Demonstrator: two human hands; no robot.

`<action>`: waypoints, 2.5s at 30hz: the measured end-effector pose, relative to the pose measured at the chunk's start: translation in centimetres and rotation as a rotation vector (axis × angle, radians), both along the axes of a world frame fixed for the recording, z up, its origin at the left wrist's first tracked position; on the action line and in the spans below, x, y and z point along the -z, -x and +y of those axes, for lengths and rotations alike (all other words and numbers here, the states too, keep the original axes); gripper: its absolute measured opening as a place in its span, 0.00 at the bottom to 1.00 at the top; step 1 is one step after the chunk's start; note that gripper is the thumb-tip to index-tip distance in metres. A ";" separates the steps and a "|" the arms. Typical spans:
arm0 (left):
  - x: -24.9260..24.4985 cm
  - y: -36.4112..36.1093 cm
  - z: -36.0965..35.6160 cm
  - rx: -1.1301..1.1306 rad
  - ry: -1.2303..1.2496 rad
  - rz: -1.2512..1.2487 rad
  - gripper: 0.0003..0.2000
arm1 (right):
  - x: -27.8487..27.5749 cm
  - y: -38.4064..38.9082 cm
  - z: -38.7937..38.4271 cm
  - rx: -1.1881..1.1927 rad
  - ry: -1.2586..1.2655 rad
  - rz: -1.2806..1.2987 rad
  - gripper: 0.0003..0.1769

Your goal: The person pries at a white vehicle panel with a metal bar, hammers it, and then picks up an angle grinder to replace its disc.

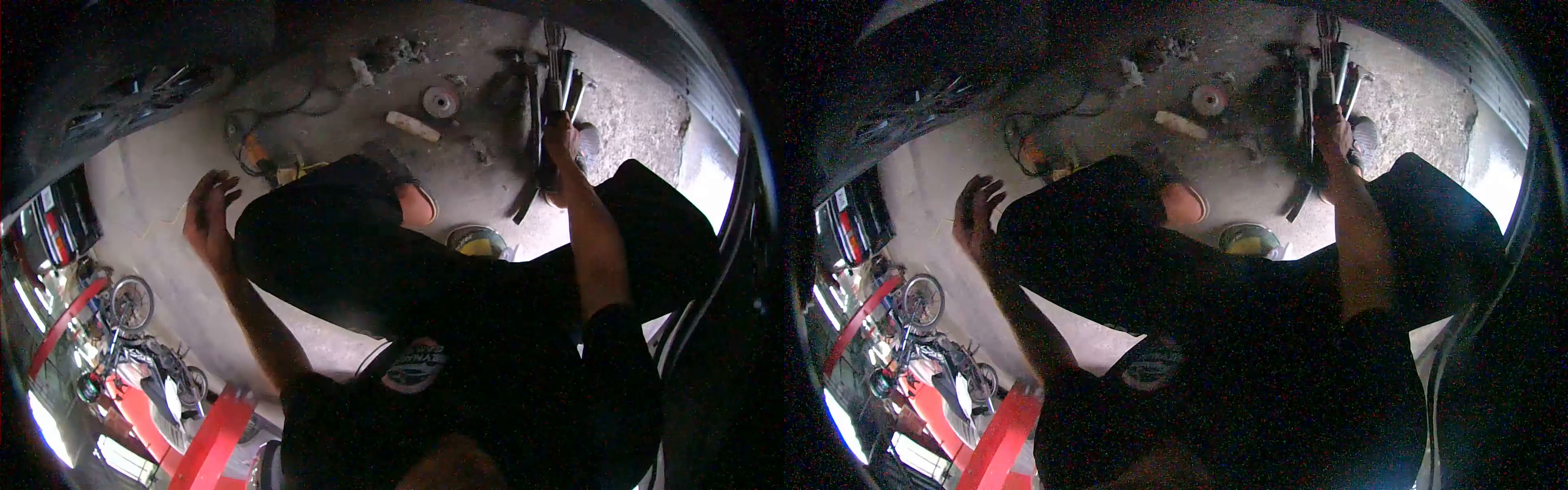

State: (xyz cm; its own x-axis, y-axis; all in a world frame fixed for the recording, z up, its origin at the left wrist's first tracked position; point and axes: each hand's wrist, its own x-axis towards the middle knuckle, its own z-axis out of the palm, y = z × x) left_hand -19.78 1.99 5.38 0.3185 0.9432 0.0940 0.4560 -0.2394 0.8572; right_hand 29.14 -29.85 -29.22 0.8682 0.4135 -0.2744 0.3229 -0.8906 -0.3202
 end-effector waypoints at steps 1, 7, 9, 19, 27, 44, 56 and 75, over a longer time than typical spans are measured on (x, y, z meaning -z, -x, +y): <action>1.3 0.1 1.0 0.000 0.170 -0.074 0.17 | -0.7 0.6 0.0 -0.001 -0.002 0.009 0.19; 20.4 1.0 5.9 0.225 0.360 0.422 0.20 | -2.9 3.4 2.5 -0.268 -0.028 -0.289 0.20; 25.5 -3.7 5.2 0.376 0.150 0.577 0.25 | -0.5 4.6 4.4 0.005 -0.457 0.259 0.21; 35.5 -21.0 8.0 0.362 -0.226 0.622 0.39 | -0.3 15.4 15.0 -1.012 0.020 0.156 0.36; 40.1 -24.4 6.8 0.492 -0.401 0.762 0.27 | 1.4 15.1 20.6 -1.233 0.270 -0.092 0.40; 37.9 -6.9 10.3 0.180 -0.396 0.775 0.29 | -0.8 13.3 17.1 -0.972 0.046 0.051 0.25; 35.4 7.4 20.4 -0.120 -0.133 1.154 0.27 | 0.8 13.2 12.6 -0.742 -0.191 0.333 0.19; 35.8 22.3 20.8 -0.728 0.195 0.505 0.47 | -5.7 14.3 14.3 -0.815 0.032 0.379 0.18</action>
